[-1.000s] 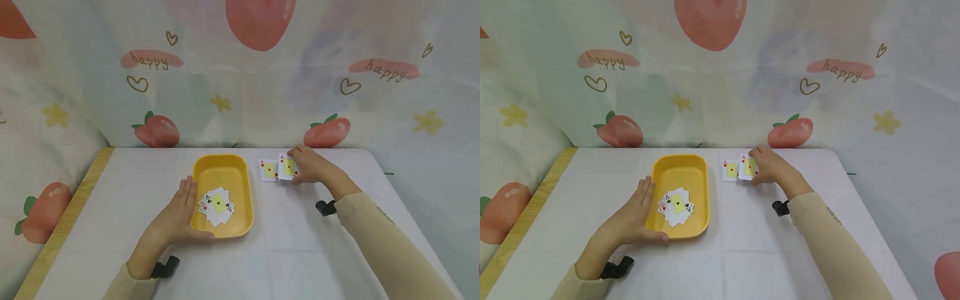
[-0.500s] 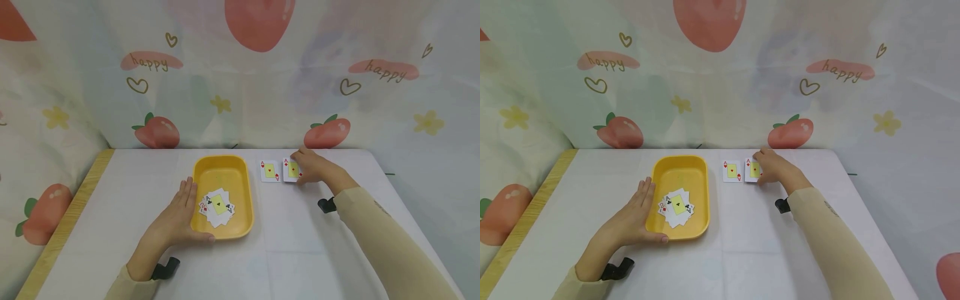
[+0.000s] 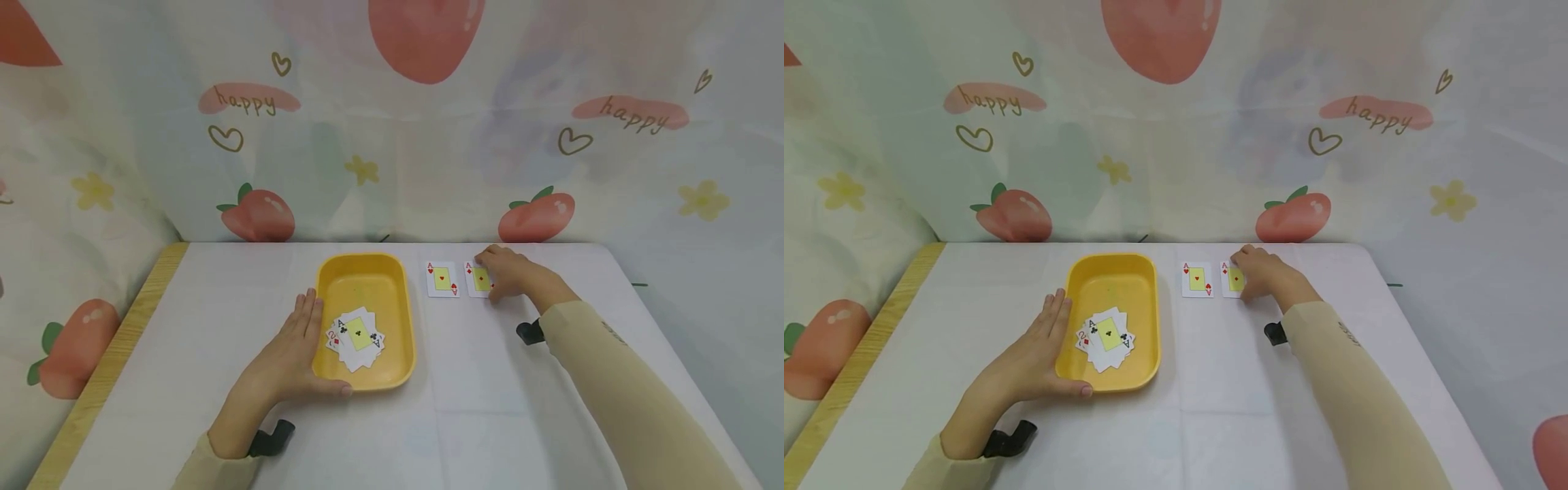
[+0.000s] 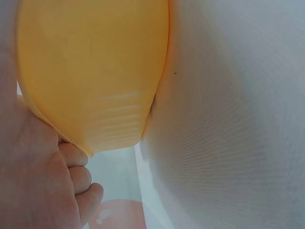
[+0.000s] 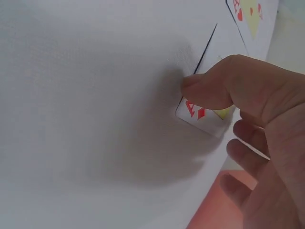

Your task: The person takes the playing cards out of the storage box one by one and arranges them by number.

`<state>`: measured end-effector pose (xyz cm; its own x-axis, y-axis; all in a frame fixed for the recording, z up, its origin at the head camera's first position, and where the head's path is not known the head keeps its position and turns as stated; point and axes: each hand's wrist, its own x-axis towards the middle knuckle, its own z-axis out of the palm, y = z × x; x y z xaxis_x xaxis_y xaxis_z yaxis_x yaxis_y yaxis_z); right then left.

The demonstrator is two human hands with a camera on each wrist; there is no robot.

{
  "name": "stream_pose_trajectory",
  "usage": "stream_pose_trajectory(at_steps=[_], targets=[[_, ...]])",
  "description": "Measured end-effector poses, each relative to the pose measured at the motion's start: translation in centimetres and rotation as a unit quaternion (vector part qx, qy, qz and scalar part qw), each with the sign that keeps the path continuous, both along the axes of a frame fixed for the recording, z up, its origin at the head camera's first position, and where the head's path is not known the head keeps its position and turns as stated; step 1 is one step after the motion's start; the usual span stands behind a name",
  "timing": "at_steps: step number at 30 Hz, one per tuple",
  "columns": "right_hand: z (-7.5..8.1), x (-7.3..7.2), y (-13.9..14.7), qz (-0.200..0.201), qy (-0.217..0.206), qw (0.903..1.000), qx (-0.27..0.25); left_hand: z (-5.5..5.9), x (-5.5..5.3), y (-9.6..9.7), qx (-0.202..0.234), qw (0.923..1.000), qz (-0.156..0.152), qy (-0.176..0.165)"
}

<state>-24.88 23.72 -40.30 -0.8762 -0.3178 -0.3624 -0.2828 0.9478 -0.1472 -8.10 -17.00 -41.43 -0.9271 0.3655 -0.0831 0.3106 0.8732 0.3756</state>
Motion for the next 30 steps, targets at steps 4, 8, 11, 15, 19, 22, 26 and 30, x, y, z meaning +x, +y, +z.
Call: stream_pose_trajectory(at_steps=[4, 8, 11, 15, 19, 22, 26, 30], targets=[[0.1, 0.2, -0.3, -0.002, -0.004, 1.0000, 0.004, 0.1, 0.0, 0.0, 0.000, 1.0000, -0.002, 0.000], [0.9, 0.8, -1.3, 0.024, 0.012, 0.9993, -0.025, 0.1, 0.0, -0.1, -0.001, 1.0000, -0.003, 0.002], [1.9, 1.7, -2.9, 0.049, 0.014, 0.9968, -0.062, 0.1, 0.0, -0.1, -0.001, 1.0000, -0.003, -0.001], [3.5, 3.3, -5.6, 0.076, 0.001, 0.9903, -0.117, 0.1, -0.1, -0.1, -0.001, 1.0000, -0.001, 0.000], [4.6, 4.9, -7.8, 0.115, 0.009, 0.9819, -0.150, 0.0, 0.0, -0.1, -0.004, 1.0000, 0.001, -0.001], [5.1, 5.7, -9.3, 0.151, 0.025, 0.9754, -0.158, 0.1, 0.0, 0.0, -0.005, 1.0000, 0.003, -0.006], [5.2, 6.6, -11.2, 0.186, 0.038, 0.9701, -0.152, 0.2, 0.0, 0.0, -0.002, 0.9999, 0.006, -0.011], [5.1, 7.4, -13.0, 0.201, 0.032, 0.9680, -0.146, 0.2, 0.0, 0.1, -0.005, 0.9999, 0.003, -0.012]])
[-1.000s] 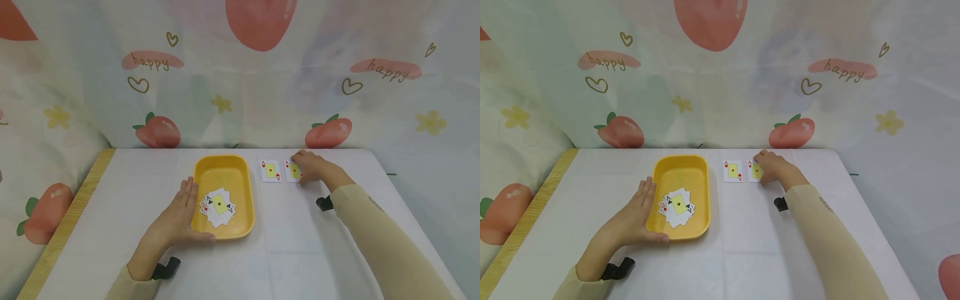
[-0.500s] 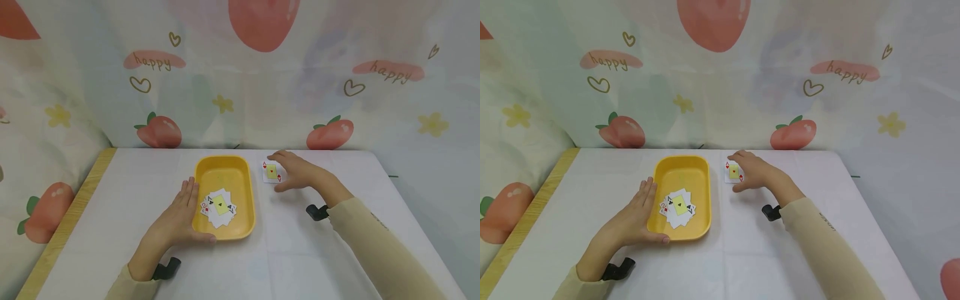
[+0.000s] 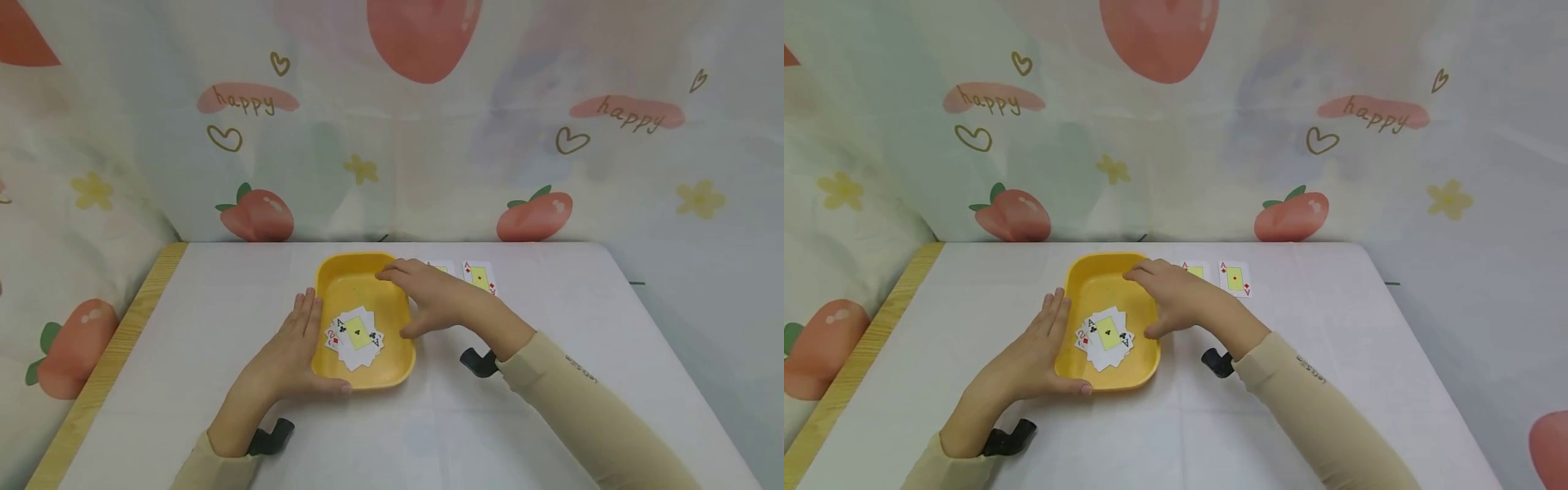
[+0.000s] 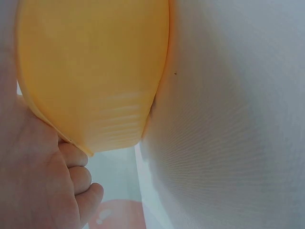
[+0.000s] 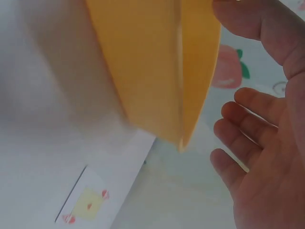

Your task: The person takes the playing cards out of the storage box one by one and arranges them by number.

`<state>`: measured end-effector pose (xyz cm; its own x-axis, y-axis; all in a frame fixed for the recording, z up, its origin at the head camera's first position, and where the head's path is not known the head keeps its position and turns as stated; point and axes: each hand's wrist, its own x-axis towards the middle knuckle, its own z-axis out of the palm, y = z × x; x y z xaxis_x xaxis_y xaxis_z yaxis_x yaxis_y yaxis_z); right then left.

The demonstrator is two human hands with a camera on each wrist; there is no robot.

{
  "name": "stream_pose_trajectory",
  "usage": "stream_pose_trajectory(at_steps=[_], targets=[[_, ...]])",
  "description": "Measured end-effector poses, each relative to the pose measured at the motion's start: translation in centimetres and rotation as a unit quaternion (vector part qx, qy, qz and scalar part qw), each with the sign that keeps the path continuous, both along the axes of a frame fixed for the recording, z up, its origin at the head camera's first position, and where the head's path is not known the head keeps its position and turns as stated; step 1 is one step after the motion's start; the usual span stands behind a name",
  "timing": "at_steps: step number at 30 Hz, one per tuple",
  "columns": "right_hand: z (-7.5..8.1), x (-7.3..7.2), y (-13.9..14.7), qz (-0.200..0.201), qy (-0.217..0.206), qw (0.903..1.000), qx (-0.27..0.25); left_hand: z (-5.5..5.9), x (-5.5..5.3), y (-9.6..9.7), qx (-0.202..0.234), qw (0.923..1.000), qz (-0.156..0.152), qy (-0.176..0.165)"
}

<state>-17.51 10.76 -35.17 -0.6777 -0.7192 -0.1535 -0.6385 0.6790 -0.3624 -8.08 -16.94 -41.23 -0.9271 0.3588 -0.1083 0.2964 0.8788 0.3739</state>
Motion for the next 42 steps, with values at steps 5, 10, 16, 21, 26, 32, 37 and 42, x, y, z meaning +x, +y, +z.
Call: stream_pose_trajectory(at_steps=[5, 10, 16, 21, 26, 32, 37, 42], targets=[[-0.3, 0.4, -1.9, 0.020, 0.003, 0.9998, 0.004, -0.1, 0.0, 0.0, 0.000, 1.0000, -0.004, -0.001], [-1.0, 0.5, -3.5, 0.043, 0.015, 0.9987, 0.023, -0.2, -0.1, -0.1, -0.002, 0.9999, -0.010, 0.006], [-2.5, 0.3, -5.3, 0.061, 0.038, 0.9944, 0.076, -0.1, 0.0, -0.2, -0.006, 0.9998, -0.013, 0.011], [-3.4, 0.0, -6.2, 0.072, 0.047, 0.9893, 0.117, -0.1, 0.0, -0.2, -0.007, 0.9998, -0.013, 0.011], [-4.4, -0.4, -6.8, 0.072, 0.054, 0.9875, 0.130, -0.1, 0.0, -0.3, -0.003, 0.9997, -0.018, 0.019], [-5.1, -0.5, -7.4, 0.066, 0.054, 0.9849, 0.150, 0.0, -0.1, -0.3, -0.001, 0.9997, -0.020, 0.017], [-5.3, -0.6, -7.5, 0.059, 0.040, 0.9854, 0.155, 0.0, 0.0, -0.2, 0.003, 0.9997, -0.017, 0.014], [-5.3, -0.6, -7.5, 0.054, 0.029, 0.9864, 0.152, 0.1, 0.0, -0.2, 0.005, 0.9998, -0.015, 0.009]])
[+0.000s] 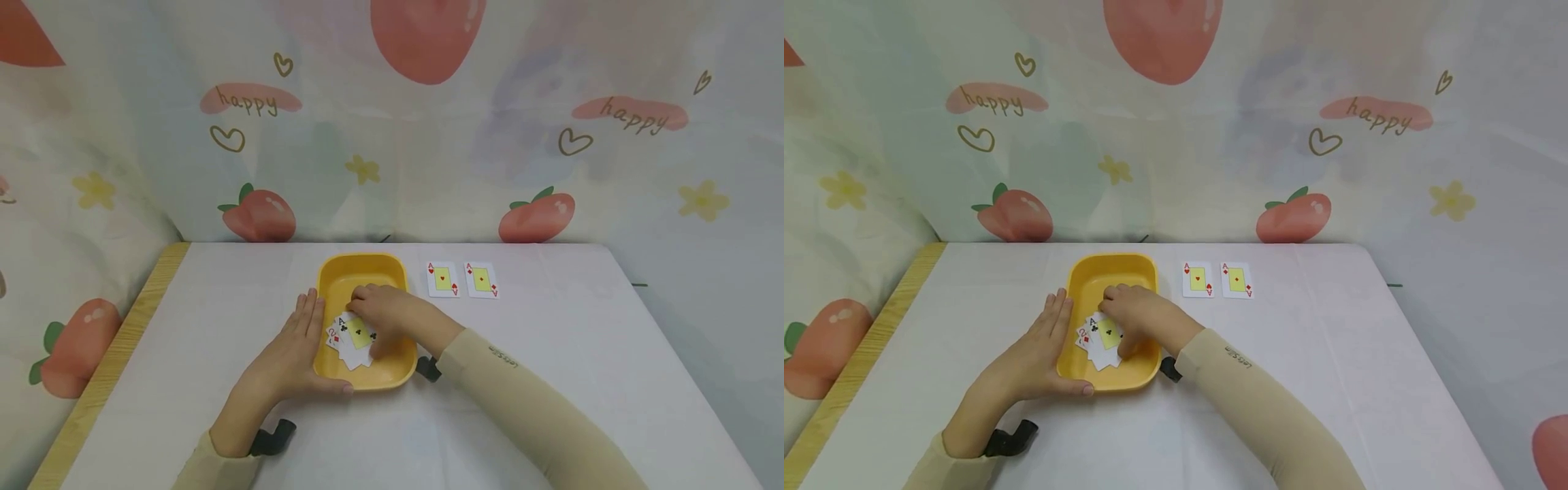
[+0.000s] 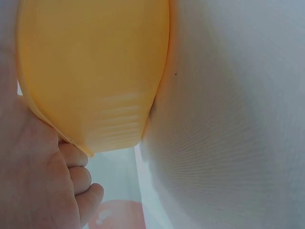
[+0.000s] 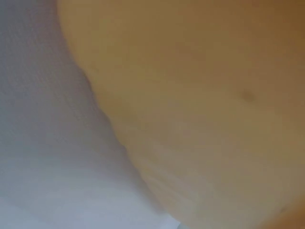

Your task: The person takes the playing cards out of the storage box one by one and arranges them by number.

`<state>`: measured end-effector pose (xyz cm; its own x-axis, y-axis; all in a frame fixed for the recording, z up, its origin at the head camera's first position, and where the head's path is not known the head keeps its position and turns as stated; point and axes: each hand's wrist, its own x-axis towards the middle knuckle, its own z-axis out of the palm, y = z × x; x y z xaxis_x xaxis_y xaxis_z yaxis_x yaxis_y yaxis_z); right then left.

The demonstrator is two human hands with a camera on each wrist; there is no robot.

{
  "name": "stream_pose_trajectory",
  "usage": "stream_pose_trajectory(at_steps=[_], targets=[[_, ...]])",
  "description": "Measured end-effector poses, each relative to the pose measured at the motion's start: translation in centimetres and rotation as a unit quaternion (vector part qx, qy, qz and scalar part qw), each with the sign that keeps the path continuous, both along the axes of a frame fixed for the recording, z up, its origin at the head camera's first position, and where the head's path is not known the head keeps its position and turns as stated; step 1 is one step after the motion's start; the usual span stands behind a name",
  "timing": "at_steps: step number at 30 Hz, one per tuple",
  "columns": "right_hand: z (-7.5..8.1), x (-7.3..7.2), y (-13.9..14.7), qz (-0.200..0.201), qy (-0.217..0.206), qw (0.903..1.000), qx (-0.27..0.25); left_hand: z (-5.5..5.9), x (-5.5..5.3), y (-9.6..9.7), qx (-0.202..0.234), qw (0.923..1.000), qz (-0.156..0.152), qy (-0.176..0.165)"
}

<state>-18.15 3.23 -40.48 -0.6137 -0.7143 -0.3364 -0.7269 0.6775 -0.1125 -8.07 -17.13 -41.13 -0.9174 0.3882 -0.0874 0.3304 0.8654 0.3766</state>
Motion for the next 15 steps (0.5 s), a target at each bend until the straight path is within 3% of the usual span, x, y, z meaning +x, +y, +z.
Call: stream_pose_trajectory(at_steps=[15], targets=[[0.19, 0.42, 0.41, 0.004, 0.003, 0.9999, -0.013, -0.18, -0.01, -0.04, -0.005, 1.0000, -0.001, 0.003]])
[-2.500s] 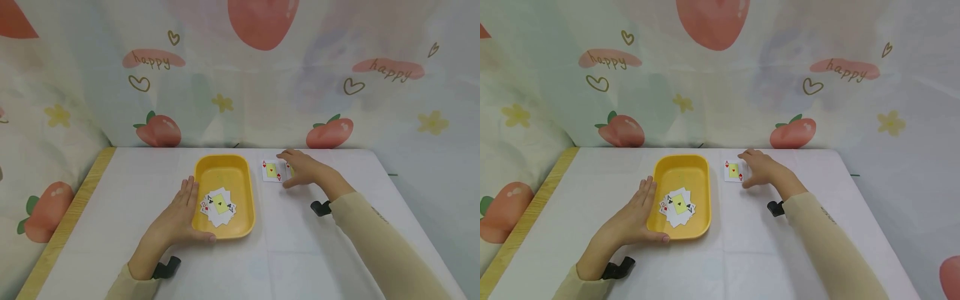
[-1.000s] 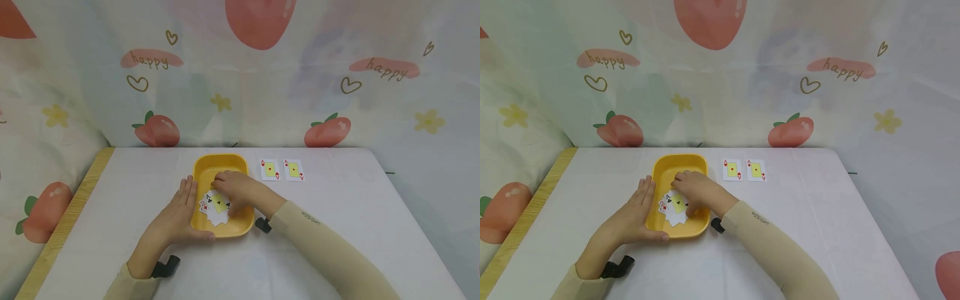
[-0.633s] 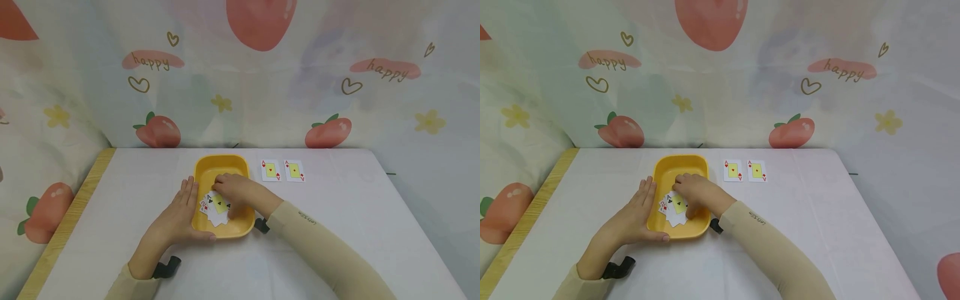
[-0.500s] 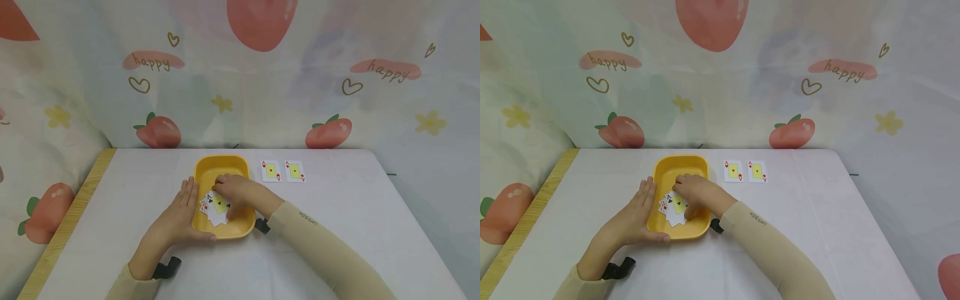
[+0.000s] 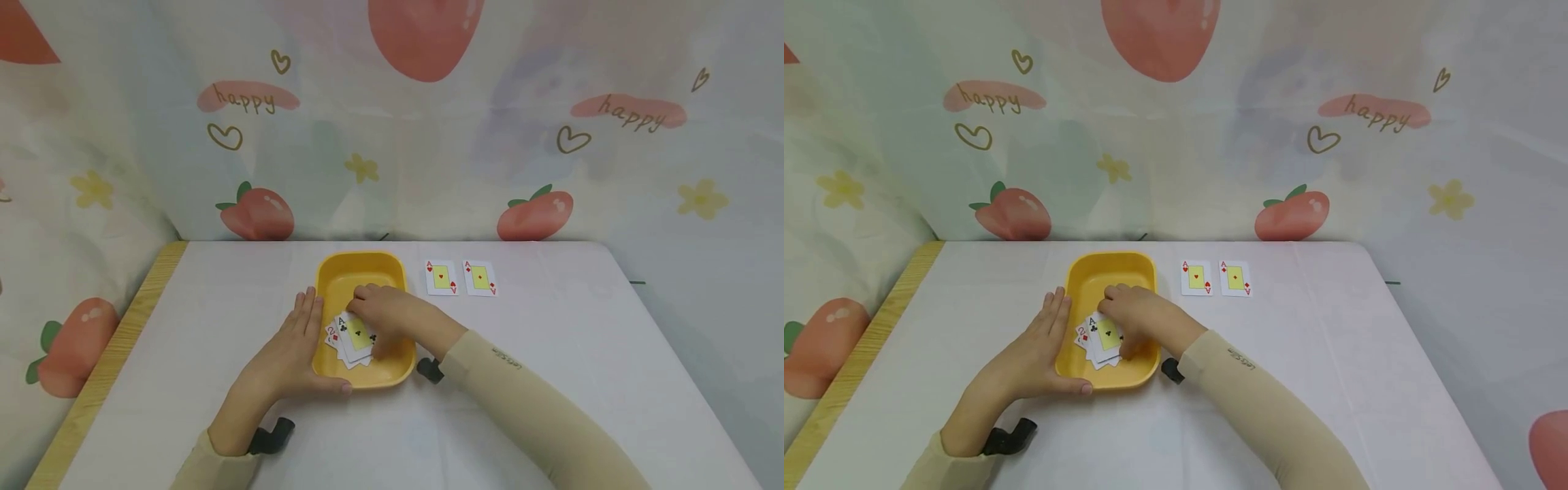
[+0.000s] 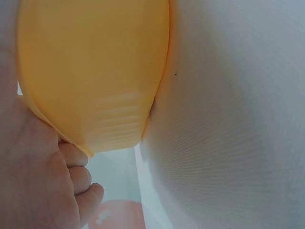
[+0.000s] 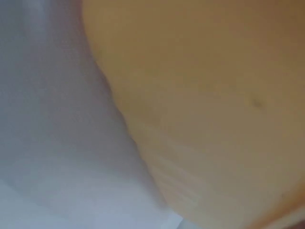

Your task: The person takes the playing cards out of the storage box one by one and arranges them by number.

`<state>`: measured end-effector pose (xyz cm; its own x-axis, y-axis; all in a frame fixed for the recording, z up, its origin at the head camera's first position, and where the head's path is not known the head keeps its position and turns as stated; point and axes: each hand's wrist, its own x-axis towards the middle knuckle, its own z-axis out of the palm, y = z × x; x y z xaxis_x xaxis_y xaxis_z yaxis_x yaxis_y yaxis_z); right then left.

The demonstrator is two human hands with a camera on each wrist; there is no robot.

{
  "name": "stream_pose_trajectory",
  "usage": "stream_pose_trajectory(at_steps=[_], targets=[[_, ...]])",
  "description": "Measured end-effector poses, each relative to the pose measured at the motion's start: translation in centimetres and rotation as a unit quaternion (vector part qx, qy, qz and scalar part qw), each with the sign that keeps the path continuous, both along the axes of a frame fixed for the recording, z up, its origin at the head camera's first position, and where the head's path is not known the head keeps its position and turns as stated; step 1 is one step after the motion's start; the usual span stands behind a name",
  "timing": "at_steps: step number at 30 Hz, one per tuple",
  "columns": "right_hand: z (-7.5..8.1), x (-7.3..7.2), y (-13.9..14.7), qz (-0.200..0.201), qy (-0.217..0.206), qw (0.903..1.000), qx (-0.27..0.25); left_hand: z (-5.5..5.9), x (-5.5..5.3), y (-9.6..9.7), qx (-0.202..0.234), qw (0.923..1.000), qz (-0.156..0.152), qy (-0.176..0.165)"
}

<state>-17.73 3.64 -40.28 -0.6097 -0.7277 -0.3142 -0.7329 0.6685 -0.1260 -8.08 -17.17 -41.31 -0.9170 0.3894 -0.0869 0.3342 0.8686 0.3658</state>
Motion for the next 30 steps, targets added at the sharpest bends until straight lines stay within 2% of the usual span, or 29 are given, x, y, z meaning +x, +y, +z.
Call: stream_pose_trajectory(at_steps=[7, 18, 30], targets=[[1.5, -0.1, 1.2, 0.008, 0.009, 0.9993, -0.035, 0.0, -0.1, 0.1, 0.005, 1.0000, 0.001, -0.001], [5.0, -0.5, 3.6, -0.028, 0.017, 0.9961, -0.082, 0.0, -0.1, 0.1, 0.004, 0.9999, 0.009, -0.004], [6.3, -1.0, 6.5, -0.072, 0.020, 0.9940, -0.080, -0.1, 0.1, 0.2, 0.017, 0.9997, 0.013, -0.011]])
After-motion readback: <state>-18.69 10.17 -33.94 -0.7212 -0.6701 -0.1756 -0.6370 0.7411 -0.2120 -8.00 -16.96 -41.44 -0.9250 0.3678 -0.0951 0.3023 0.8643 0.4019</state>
